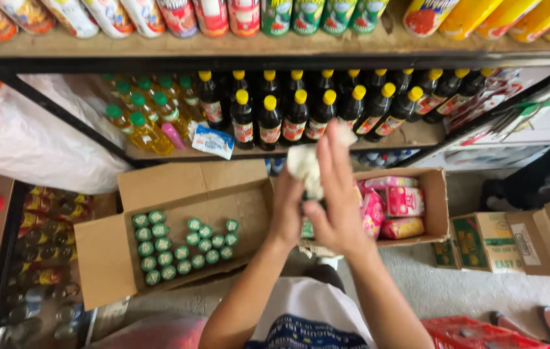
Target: Stocking and organizing canned goods and small packets on retail shelves and in boxes.
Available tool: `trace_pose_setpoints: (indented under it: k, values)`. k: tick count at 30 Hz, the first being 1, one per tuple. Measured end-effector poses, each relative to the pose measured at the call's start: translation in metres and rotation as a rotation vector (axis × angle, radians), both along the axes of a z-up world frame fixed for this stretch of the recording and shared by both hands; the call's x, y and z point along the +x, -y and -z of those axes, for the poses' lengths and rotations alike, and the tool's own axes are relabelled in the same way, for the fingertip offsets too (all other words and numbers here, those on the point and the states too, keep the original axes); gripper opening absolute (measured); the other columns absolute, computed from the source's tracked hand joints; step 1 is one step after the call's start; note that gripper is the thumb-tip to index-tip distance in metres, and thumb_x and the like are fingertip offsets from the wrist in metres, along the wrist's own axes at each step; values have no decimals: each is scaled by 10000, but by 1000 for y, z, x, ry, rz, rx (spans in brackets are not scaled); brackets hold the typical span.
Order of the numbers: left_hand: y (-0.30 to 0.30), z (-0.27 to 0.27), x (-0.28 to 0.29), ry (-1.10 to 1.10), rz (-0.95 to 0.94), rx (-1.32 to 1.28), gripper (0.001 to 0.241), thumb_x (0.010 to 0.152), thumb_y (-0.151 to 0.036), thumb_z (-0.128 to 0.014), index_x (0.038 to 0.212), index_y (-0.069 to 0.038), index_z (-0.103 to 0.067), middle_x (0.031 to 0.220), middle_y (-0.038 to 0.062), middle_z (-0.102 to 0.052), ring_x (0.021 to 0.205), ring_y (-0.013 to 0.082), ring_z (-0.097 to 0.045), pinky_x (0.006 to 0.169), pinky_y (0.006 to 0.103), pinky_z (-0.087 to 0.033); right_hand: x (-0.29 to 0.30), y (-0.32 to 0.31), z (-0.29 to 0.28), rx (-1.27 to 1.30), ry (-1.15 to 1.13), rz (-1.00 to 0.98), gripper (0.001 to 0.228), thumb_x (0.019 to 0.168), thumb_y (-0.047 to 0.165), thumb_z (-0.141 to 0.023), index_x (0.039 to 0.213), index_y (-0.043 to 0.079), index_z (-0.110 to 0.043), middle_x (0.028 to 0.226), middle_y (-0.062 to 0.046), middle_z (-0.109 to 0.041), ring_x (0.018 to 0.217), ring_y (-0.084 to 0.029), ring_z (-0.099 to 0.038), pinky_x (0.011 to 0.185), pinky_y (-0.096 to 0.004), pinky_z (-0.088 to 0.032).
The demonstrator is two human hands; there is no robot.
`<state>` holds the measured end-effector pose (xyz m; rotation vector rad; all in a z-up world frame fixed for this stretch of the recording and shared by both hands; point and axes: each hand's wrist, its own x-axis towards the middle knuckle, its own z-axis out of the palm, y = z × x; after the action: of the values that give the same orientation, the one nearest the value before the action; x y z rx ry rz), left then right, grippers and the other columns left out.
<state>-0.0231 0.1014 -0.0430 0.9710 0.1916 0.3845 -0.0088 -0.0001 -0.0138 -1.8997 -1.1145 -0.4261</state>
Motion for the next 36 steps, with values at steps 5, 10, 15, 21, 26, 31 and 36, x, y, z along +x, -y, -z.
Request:
trace_pose_setpoints:
  k: [5, 10, 15, 21, 26, 31, 36]
  values:
    - [-2, 4, 4, 60, 109, 203, 416, 1027, -309, -514, 1322, -40, -632, 1238, 115, -666, 1124, 189, -616, 978, 366, -497, -17, 9, 18, -32, 0, 53, 895, 1002, 642, -375, 1591, -26, -290, 1686, -285, -155, 1569, -455, -122, 1297, -550, -55]
    - [-3, 6, 12, 107, -6, -24, 437, 991, -345, -617, 1330, -83, -533, 1168, 69, -578, 1069, 131, -542, 948, 305, -468, -14, 13, 43, -59, 26, 54, 841, 997, 589, -443, 1583, -3, -326, 1652, -307, -255, 1537, -479, -230, 1263, -591, -149]
    - [4, -12, -4, 84, 127, 215, 524, 1024, -338, -528, 1394, 33, -526, 1284, 244, -546, 1221, 353, -509, 1096, 511, -381, 0, 4, -15, 7, 79, 119, 850, 1049, 603, -302, 1607, -36, -257, 1699, -274, -115, 1583, -460, -46, 1314, -573, -49]
    - [-9, -20, 5, 162, 0, 42, 472, 1014, -365, -566, 1367, -54, -532, 1197, 99, -600, 1096, 169, -556, 994, 346, -442, -20, 9, 50, -25, 76, 75, 886, 985, 628, -441, 1578, -19, -324, 1664, -291, -234, 1557, -448, -189, 1281, -544, -114]
    - [-6, -26, -10, 39, 63, 231, 686, 1021, -501, -509, 1406, 66, -530, 1368, 287, -560, 1312, 373, -506, 1139, 478, -345, 3, -2, 0, 135, 41, 77, 887, 1026, 603, -369, 1590, -70, -240, 1672, -304, -191, 1572, -443, -166, 1308, -556, -104]
    - [-14, 49, 15, -175, -42, -316, 304, 968, -434, -648, 1014, -145, -728, 829, -26, -714, 747, 25, -621, 742, 209, -465, -16, -7, 27, 6, 51, 9, 897, 993, 662, -384, 1589, -6, -322, 1662, -287, -245, 1556, -451, -183, 1287, -558, -119]
    - [-23, 0, -6, -157, -80, -62, 575, 978, -453, -592, 1305, 15, -530, 1202, 177, -493, 1095, 246, -499, 976, 384, -367, -28, -12, 51, 39, -19, 6, 823, 1010, 581, -417, 1580, -7, -334, 1664, -289, -235, 1551, -436, -215, 1284, -529, -120]
